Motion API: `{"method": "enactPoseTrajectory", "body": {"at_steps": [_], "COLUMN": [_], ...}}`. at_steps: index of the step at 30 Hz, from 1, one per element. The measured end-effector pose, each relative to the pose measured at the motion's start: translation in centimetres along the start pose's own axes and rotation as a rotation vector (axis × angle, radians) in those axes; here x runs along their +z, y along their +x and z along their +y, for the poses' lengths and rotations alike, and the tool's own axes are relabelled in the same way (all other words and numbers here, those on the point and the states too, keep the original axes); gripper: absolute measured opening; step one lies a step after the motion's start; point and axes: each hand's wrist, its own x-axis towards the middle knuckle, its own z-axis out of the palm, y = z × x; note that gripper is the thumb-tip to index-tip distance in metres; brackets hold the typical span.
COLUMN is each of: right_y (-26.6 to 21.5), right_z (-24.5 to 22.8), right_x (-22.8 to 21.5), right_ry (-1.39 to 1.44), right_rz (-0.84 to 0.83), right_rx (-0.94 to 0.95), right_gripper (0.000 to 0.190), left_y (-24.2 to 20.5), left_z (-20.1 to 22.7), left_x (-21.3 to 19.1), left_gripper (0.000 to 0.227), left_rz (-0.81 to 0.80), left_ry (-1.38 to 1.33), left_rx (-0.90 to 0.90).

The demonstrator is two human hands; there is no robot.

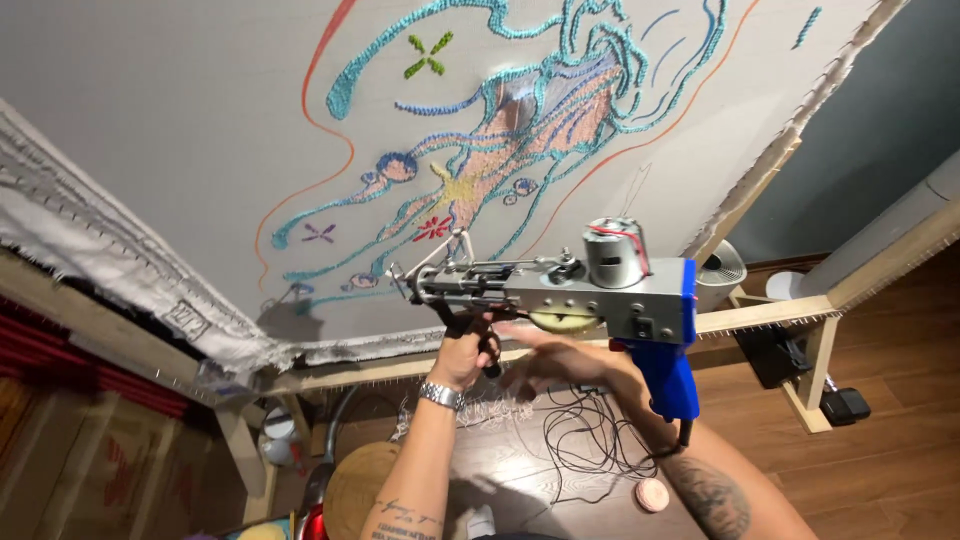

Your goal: Using a tufting gun to weave yarn into a rug canvas following a pre-drawn design.

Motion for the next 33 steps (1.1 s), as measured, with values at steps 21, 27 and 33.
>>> {"method": "enactPoseTrajectory", "body": {"at_steps": [21,27,33], "right_y": [-13.7,-10.7,-12.6], "right_z": [31.0,-3.4,-17.8], "right_x": [-29.1,-18.8,-14.9], "right_ry": [-0.631,0.246,0.592], "right_rz": [1.559,1.2,0.232], "right_rx": [0.081,-0.909,-1.441], "right_gripper": [0.038,0.021,0.015], "left_y": [-6.2,-7.2,-5.7], "left_z": [12.3,12.4,7.3], "left_x": [-18.6,-9.0,-9.9], "left_gripper": [0.019,0.038,0.041], "left_rz": [0.201,0.202,0.195], "left_ry": [0.244,0.272,0.208], "left_rx": [0.466,0.339,0.104]}}
